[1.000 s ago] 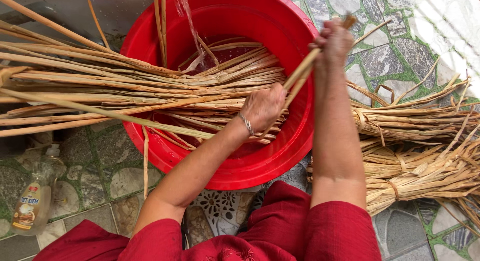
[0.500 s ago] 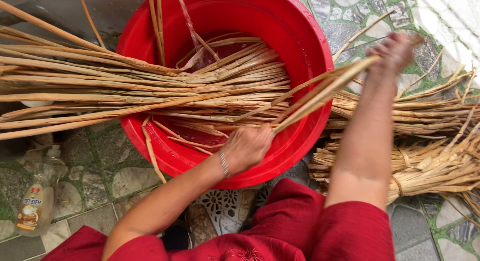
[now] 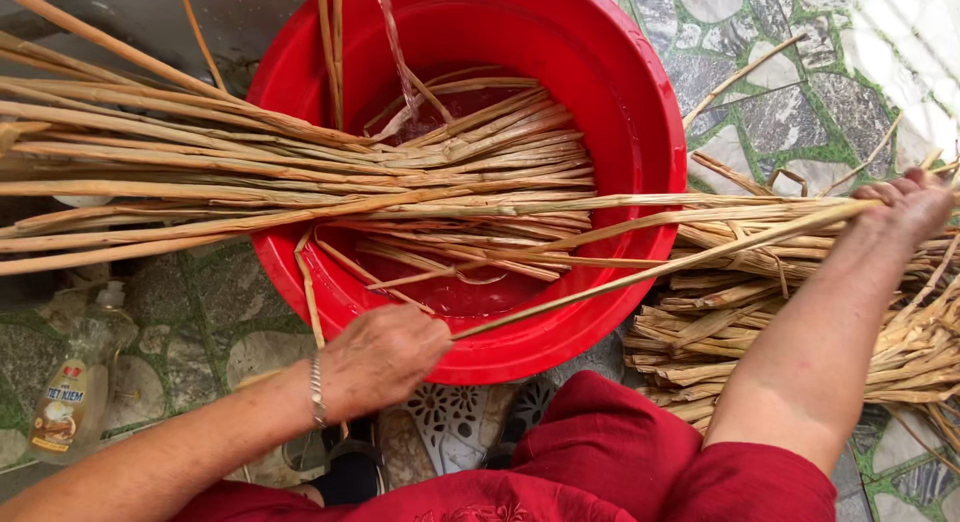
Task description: The person washes bundles of dried plant stalks in a red basin filled with water. They repeatedly submerge, agitate, and rinse the stalks by hand, then place the wet bundles on the tiled floor beside the basin.
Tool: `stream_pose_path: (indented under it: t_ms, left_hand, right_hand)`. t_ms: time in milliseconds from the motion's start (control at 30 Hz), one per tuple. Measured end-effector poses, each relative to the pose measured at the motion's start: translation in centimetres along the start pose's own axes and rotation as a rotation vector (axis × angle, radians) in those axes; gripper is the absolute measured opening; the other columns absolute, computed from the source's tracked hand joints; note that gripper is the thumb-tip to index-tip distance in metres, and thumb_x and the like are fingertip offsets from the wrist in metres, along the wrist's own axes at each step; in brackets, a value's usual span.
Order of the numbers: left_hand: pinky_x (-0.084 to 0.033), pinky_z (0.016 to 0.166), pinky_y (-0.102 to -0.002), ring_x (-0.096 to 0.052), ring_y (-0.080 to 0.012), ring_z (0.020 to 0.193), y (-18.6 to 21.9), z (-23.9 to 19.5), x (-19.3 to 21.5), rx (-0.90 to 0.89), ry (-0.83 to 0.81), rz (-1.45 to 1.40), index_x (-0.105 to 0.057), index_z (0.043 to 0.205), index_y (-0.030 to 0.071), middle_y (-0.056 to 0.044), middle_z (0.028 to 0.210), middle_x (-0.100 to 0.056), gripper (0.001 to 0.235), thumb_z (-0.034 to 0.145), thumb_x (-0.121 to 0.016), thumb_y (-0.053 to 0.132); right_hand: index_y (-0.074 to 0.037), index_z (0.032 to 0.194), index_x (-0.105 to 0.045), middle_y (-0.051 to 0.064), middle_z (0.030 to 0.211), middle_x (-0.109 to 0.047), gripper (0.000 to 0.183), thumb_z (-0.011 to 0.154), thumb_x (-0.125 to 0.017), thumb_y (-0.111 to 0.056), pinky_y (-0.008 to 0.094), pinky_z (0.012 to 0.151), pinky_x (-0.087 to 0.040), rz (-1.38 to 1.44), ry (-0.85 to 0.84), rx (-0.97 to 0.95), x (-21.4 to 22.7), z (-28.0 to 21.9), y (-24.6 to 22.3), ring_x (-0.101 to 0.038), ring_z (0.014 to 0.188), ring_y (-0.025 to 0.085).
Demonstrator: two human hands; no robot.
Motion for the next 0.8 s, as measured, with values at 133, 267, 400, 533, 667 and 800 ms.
stream_pose_path:
  t_ms: [133, 267, 400, 533, 667, 800]
  left_hand:
    - [-0.050, 0.076, -0.051, -0.061, -0.0298, 0.085, -4.6, -0.3, -1.3, 0.220, -0.186, 0.023, -0.064, 0.093, 0.011, -0.007, 0.087, -0.067, 0.010, 0.088, -0.060, 0.018]
    - [-0.046, 0.088, -0.064, -0.063, -0.0337, 0.100, -11.1, 3.9, -1.2, 0.462, -0.395, 0.292, -0.070, 0.106, 0.016, -0.010, 0.105, -0.071, 0.031, 0.087, -0.061, 0.039]
    - [-0.057, 0.087, -0.047, -0.068, -0.0269, 0.083, -16.0, 11.8, -3.3, 0.669, -0.217, -0.053, -0.071, 0.101, 0.007, -0.016, 0.091, -0.071, 0.027, 0.107, -0.048, 0.019]
    - [-0.051, 0.089, -0.043, -0.059, -0.0261, 0.098, -16.8, 18.7, -10.5, 0.590, -0.084, 0.054, -0.071, 0.095, 0.004, -0.015, 0.100, -0.067, 0.023, 0.101, -0.055, 0.019]
    - [-0.049, 0.086, -0.044, -0.058, -0.0250, 0.100, -17.9, 21.4, -16.4, 0.517, 0.113, 0.353, -0.069, 0.091, 0.011, -0.011, 0.102, -0.065, 0.014, 0.083, -0.065, 0.021]
    - [-0.053, 0.074, -0.035, -0.062, -0.0223, 0.085, -19.5, 21.9, -16.7, 0.679, 0.322, -0.073, -0.062, 0.093, 0.009, -0.009, 0.089, -0.065, 0.011, 0.100, -0.059, 0.016]
  right_hand:
    - [-0.006, 0.088, -0.058, -0.002, 0.061, -0.042, 0.025, 0.111, -0.053, -0.016, 0.029, 0.044, -0.038, -0.114, -0.143, 0.083, -1.6, -5.6, -1.2, -0.035, 0.049, 0.011]
    - [-0.010, 0.103, -0.057, -0.004, 0.068, -0.040, 0.020, 0.120, -0.051, -0.017, 0.029, 0.054, -0.041, -0.206, -0.643, -0.034, -8.7, -16.8, -2.8, -0.041, 0.055, 0.010]
    - [-0.008, 0.105, -0.061, -0.002, 0.071, -0.058, 0.033, 0.115, -0.053, -0.038, 0.034, 0.063, -0.065, -0.460, -0.814, 0.039, -13.4, -27.2, -0.7, -0.062, 0.061, 0.012]
    - [-0.008, 0.101, -0.061, -0.003, 0.066, -0.053, 0.035, 0.107, -0.063, -0.043, 0.029, 0.052, -0.053, -0.364, -0.854, -0.096, -15.8, -31.8, 2.8, -0.052, 0.053, 0.010]
    - [-0.011, 0.093, -0.055, -0.004, 0.066, -0.049, 0.035, 0.105, -0.082, -0.029, 0.029, 0.047, -0.046, -0.431, -0.922, -0.017, -15.4, -31.5, 5.9, -0.047, 0.053, 0.009]
    - [-0.008, 0.102, -0.067, -0.005, 0.062, -0.052, 0.027, 0.090, -0.085, -0.024, 0.027, 0.038, -0.037, -0.533, -0.889, -0.115, -14.9, -30.5, 9.4, -0.044, 0.045, 0.008]
Point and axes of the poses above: each hand's wrist, its own z-axis towards the middle knuckle, its own x-axis out of the back of the hand, y = z × x, the point moved 1 cm from there along z, towards the middle knuckle
